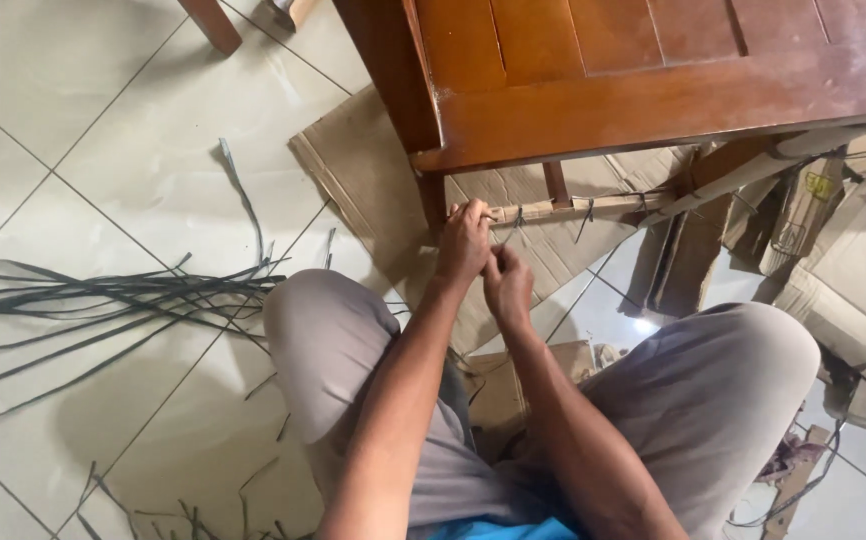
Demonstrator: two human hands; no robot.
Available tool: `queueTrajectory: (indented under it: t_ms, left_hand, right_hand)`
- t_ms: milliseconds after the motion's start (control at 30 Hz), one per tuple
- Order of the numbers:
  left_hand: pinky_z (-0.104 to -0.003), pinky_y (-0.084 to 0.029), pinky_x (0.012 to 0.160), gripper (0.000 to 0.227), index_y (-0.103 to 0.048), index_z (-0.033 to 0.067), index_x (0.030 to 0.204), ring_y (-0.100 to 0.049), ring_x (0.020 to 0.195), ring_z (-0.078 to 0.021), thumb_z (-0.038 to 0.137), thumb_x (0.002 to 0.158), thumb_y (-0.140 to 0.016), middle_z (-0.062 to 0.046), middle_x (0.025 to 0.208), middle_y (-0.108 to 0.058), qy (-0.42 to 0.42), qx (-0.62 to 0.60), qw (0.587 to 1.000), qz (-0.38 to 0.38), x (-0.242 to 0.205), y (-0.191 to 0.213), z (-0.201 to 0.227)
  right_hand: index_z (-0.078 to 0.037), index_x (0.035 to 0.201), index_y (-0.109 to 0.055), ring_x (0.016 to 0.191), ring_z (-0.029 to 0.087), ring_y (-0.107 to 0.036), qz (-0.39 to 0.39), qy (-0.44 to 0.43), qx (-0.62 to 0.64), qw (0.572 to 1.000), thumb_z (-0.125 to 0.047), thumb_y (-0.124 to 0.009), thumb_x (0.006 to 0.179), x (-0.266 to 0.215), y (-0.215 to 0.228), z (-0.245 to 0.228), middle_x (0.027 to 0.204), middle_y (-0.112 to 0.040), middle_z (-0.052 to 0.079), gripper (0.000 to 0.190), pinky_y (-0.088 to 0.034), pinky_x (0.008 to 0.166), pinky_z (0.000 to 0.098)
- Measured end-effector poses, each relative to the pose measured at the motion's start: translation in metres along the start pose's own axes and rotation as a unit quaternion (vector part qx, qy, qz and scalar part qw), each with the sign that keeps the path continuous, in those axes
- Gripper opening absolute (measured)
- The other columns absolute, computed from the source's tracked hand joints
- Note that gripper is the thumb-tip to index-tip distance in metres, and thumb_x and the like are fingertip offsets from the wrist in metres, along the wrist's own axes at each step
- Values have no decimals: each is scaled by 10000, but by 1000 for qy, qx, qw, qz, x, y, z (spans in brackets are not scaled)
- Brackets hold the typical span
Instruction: Wrapping wooden chair legs with cardboard and securing them with plastic ties
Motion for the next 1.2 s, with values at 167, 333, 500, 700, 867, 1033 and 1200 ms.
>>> queueTrajectory:
  t_ms: [167, 333, 500, 700, 867, 1033, 1200]
  left_hand:
    - [-527, -423, 1134, 114, -593, 139, 999, -686, 1117, -354, 58, 935, -545, -117, 1054, -703, 16, 5, 1000, -1, -1, 12, 11]
    - [-488, -448, 1102, 171, -566, 143, 1012, -680, 1086, -346, 14, 901, -549, -120, 1017, -683, -2, 14, 1000, 7, -3, 13, 14]
    - [-494, -449, 1130, 255, -605, 110, 1155, -623, 1251, -309, 25, 926, -534, -94, 1303, -645, -46, 138, 989, -39, -4, 1, 6]
    - [-446, -419, 1085, 102, -523, 69, 1056, -607, 1242, -307, 67, 994, -442, -164, 1010, -680, -89, 155, 983, -42, -5, 37, 56]
    - [-465, -481, 857, 64, -465, 91, 1007, -648, 897, -413, 119, 949, -470, -193, 808, -613, -44, 154, 987, -27, 1, -7, 7]
    - [-478, -518, 794, 54, -475, 106, 1026, -710, 821, -398, 153, 1008, -454, -181, 789, -688, -21, 125, 992, -10, 4, 8, 21]
    - [-470, -562, 695, 62, -475, 78, 1020, -727, 712, -398, 134, 994, -480, -178, 696, -670, -34, 115, 993, 25, 6, 26, 40]
  right_hand:
    - [-190, 937, -778, 774, 237, -708, 41, 104, -48, 993, -291, -734, 945, 45, 30, -37, 759, -723, 81, 111, -541, 712, 371]
    - [-227, 917, -789, 805, 281, -732, -29, 162, -135, 977, -387, -741, 946, 102, 26, -49, 748, -726, 43, 170, -556, 739, 408]
    - [-261, 892, -797, 801, 350, -741, -74, 134, -334, 930, -413, -692, 915, 137, 10, -55, 762, -734, 85, 187, -598, 749, 471]
    - [-148, 810, -794, 718, 437, -723, -77, 155, -367, 914, -458, -688, 902, 143, -1, -57, 702, -722, 179, 340, -597, 681, 520]
    - [-55, 1133, -731, 1124, 415, -602, 63, 303, -281, 909, -218, -789, 832, 141, -1, -5, 1134, -623, 211, 347, -472, 1002, 523]
    - [-211, 1081, -665, 739, 220, -584, 199, 266, -72, 940, -183, -697, 998, 84, 21, -28, 928, -539, 9, 94, -521, 683, 359]
    - [-144, 881, -625, 829, 400, -716, 153, 81, -91, 981, -374, -471, 1111, 40, 9, -3, 795, -730, 127, 360, -527, 749, 532]
Point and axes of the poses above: each hand's wrist, its own x-axis towards the middle knuckle, its own y-axis out of the back of the hand, z = x × y, the point moved 5 cm from there along x, towards the middle knuckle
